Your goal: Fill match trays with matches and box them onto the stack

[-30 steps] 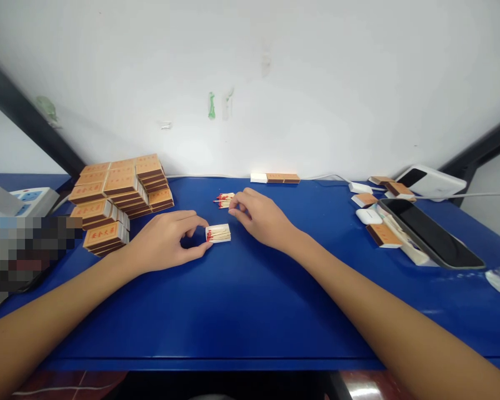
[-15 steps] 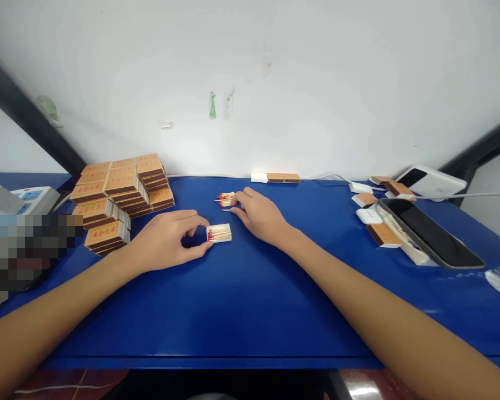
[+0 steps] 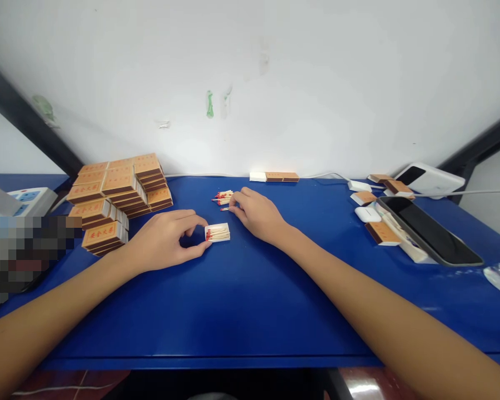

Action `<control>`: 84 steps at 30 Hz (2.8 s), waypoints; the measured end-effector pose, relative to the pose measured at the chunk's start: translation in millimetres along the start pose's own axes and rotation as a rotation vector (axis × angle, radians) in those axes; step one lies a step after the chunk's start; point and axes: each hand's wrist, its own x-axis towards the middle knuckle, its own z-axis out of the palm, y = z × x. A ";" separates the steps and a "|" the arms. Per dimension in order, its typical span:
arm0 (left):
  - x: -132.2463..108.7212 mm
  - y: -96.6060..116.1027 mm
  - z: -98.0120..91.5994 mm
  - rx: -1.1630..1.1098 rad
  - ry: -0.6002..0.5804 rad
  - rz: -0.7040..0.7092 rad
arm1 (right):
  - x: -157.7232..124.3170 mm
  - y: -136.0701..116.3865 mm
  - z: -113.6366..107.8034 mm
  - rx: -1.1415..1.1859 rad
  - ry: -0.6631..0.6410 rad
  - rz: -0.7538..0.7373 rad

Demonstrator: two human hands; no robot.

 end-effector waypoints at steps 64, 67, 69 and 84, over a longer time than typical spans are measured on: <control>-1.1 -1.2 0.7 0.002 -0.010 -0.007 | -16.5 -39.4 -30.9 0.132 -0.196 -0.057; -1.3 -1.6 0.2 -0.011 -0.013 -0.002 | -18.9 -46.9 -28.7 0.112 -0.212 -0.085; -1.4 -1.4 0.1 -0.017 -0.011 -0.005 | -19.1 -43.7 -27.2 0.120 -0.180 -0.099; -0.8 2.1 0.8 -0.017 -0.014 0.014 | -4.5 6.0 -7.4 -0.011 -0.045 -0.067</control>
